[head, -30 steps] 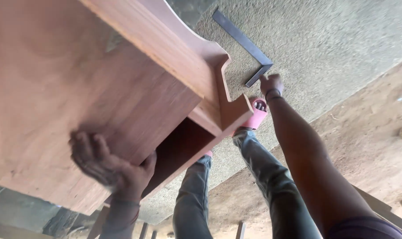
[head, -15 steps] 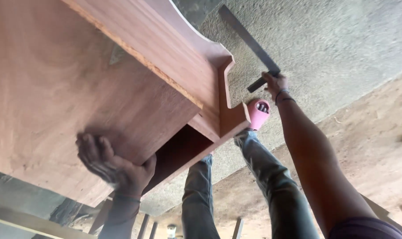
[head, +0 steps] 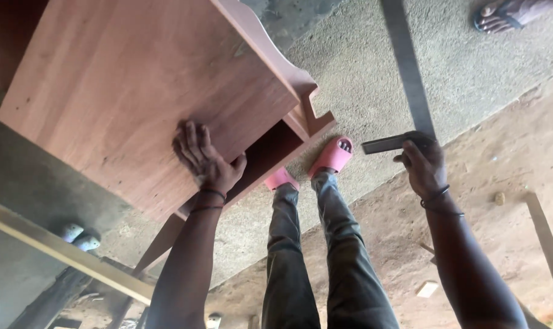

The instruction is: Marking measurements on a piece of wood using a square ruler and a pencil for carpentry.

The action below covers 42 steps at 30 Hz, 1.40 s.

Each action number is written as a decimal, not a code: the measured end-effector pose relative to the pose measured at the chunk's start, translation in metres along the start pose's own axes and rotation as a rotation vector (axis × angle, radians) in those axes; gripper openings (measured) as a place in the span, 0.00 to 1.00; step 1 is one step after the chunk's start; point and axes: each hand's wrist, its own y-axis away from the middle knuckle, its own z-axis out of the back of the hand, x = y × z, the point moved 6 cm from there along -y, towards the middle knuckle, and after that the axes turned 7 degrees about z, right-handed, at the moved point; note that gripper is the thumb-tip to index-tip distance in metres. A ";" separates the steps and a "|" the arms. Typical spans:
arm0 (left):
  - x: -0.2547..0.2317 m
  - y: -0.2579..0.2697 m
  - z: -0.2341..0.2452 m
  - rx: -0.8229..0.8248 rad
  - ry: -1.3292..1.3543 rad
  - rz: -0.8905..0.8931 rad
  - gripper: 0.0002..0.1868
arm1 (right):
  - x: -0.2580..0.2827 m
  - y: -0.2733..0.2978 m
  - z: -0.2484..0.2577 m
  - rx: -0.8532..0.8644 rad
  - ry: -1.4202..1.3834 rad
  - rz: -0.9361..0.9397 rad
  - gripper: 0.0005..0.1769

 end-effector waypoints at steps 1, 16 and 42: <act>0.002 -0.001 0.001 -0.014 0.008 0.011 0.56 | 0.021 0.009 -0.028 0.020 0.045 0.054 0.05; 0.003 -0.003 0.006 -0.013 0.133 0.030 0.61 | -0.014 0.011 -0.294 0.134 0.252 -0.157 0.15; -0.056 -0.065 -0.026 0.444 0.069 -0.281 0.77 | -0.025 -0.015 -0.295 0.120 0.239 -0.166 0.17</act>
